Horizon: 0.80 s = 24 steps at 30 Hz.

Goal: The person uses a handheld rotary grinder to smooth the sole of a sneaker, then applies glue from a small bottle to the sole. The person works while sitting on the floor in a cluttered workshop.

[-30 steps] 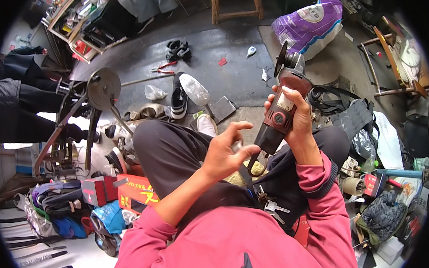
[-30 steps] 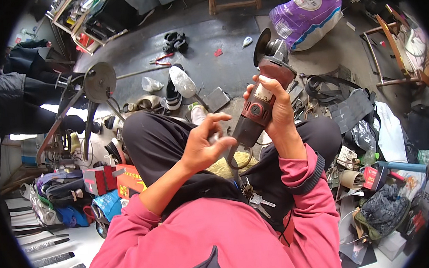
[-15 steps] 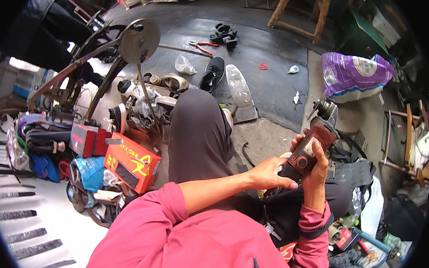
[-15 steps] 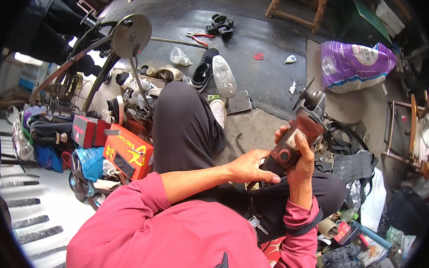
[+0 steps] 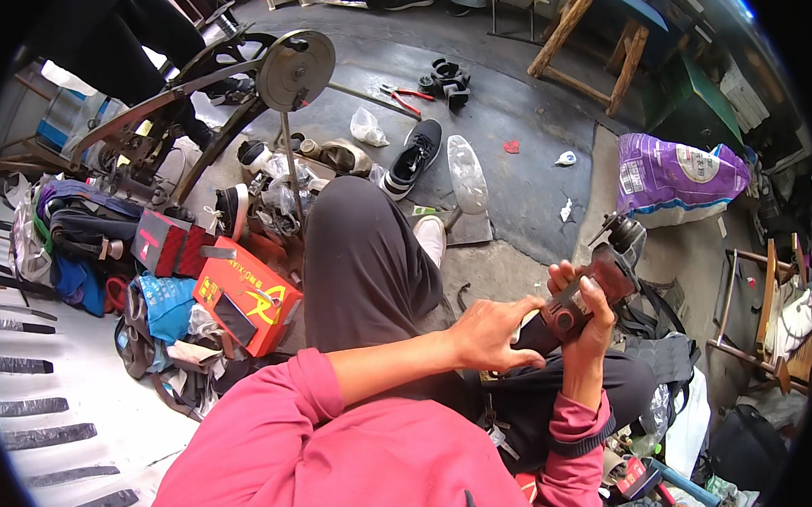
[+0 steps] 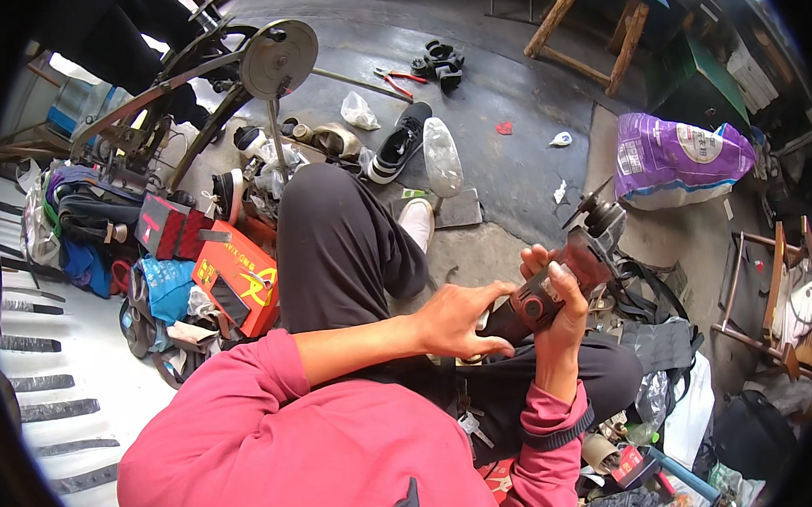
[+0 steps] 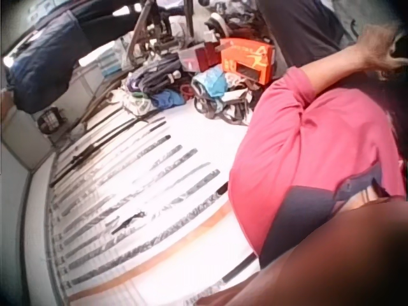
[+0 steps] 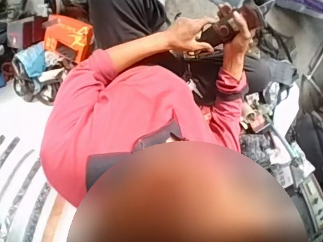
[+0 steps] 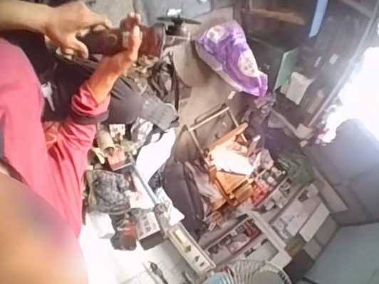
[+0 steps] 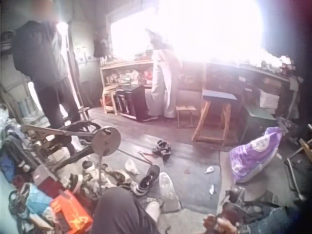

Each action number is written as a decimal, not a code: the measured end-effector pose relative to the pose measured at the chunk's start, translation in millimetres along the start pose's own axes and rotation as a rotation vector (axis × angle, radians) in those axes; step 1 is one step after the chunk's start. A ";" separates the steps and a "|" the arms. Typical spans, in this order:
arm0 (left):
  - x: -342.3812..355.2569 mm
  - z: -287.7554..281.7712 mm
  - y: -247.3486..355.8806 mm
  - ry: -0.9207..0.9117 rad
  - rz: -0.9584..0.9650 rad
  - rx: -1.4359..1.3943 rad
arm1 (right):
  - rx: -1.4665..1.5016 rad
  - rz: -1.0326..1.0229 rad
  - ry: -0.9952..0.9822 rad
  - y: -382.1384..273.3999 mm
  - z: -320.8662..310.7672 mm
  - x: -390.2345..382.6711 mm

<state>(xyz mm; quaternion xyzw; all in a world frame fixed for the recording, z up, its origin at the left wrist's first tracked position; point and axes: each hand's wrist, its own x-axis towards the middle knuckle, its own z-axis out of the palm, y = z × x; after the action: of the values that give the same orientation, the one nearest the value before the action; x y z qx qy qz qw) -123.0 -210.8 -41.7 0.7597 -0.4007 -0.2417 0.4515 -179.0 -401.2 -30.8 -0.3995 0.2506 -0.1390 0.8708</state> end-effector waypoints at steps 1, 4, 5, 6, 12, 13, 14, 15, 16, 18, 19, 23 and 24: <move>-3.2 -2.9 2.5 0.072 0.124 0.064 | 0.030 -0.013 -0.027 2.3 1.0 2.1; -8.3 -5.3 11.2 0.165 0.493 0.267 | 0.092 0.073 0.046 -1.0 -6.5 13.4; -6.1 -2.8 14.6 0.148 0.579 0.325 | 0.136 0.090 0.053 -0.6 -9.8 17.4; -4.5 -1.4 16.6 0.126 0.645 0.449 | 0.152 0.107 0.062 0.9 -13.2 19.8; 13.6 -3.9 17.9 0.019 0.887 0.783 | 0.136 0.131 0.052 5.9 -25.7 26.8; 15.9 -4.9 18.4 -0.012 0.900 0.793 | 0.162 0.129 0.044 6.0 -26.2 26.9; 17.5 -5.4 19.4 -0.040 0.912 0.808 | 0.166 0.133 0.055 5.8 -26.6 26.5; 18.7 -5.8 19.9 -0.068 0.925 0.822 | 0.140 0.128 0.061 5.9 -26.7 26.2; 19.4 -6.0 20.4 -0.088 0.924 0.819 | 0.125 0.123 0.068 5.7 -26.8 25.8; 19.6 -5.3 20.2 -0.129 0.913 0.822 | 0.108 0.122 0.073 5.5 -26.9 25.0; 19.5 -4.7 19.5 -0.117 0.918 0.803 | 0.109 0.124 0.071 5.5 -26.7 24.7; 18.4 -3.6 14.2 -0.156 0.883 0.752 | 0.025 0.082 0.102 6.1 -23.7 24.0; 17.8 -3.7 13.3 -0.202 0.857 0.747 | 0.026 0.084 0.098 6.3 -22.5 23.6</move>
<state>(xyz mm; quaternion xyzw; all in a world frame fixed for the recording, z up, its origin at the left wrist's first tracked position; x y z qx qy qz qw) -115.5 -227.3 -28.3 0.6105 -0.7721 0.0492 0.1696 -171.4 -421.7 -55.8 -0.3702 0.3076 -0.1252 0.8676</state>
